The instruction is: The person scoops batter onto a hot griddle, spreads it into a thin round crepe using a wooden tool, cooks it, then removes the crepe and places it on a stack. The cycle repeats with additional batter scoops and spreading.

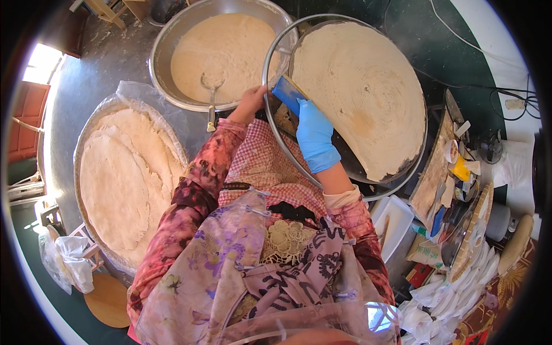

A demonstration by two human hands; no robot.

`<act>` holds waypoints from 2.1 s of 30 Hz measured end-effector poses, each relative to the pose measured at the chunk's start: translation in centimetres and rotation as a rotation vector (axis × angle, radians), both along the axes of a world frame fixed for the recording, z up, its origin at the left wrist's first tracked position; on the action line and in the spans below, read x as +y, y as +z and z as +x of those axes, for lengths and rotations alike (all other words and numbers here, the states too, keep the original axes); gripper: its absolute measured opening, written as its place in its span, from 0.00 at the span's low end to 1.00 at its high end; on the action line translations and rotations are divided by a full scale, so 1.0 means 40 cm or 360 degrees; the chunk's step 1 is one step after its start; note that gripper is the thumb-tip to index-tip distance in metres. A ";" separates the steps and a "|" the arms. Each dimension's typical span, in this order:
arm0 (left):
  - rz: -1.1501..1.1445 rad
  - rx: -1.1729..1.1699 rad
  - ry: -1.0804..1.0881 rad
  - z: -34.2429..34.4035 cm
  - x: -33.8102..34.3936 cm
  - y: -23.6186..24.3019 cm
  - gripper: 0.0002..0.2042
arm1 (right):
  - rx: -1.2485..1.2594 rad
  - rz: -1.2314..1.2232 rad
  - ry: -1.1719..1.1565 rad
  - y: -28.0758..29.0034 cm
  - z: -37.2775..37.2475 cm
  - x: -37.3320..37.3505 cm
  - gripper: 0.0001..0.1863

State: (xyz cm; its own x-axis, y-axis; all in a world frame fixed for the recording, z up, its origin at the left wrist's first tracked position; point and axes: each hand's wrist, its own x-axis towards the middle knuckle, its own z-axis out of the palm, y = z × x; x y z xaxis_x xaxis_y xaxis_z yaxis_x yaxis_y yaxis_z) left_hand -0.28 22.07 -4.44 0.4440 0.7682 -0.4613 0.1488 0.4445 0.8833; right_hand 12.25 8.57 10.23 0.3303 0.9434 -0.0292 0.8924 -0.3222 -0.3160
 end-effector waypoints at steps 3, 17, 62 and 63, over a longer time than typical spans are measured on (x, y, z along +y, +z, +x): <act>-0.0039 -0.0077 -0.0015 0.007 -0.118 -0.014 0.14 | -0.0031 0.0011 0.0008 -0.006 0.011 0.011 0.15; -0.0099 -0.0120 0.0033 -0.007 -0.129 0.051 0.18 | -0.0053 0.0114 0.0049 -0.027 0.064 0.073 0.15; -0.0949 -0.0309 -0.1274 0.011 -0.482 0.101 0.16 | -0.0404 0.0439 -0.0160 -0.088 0.256 0.147 0.08; -0.0951 -0.0346 -0.1270 0.011 -0.472 0.097 0.16 | -0.0503 0.0540 -0.0165 -0.091 0.273 0.148 0.09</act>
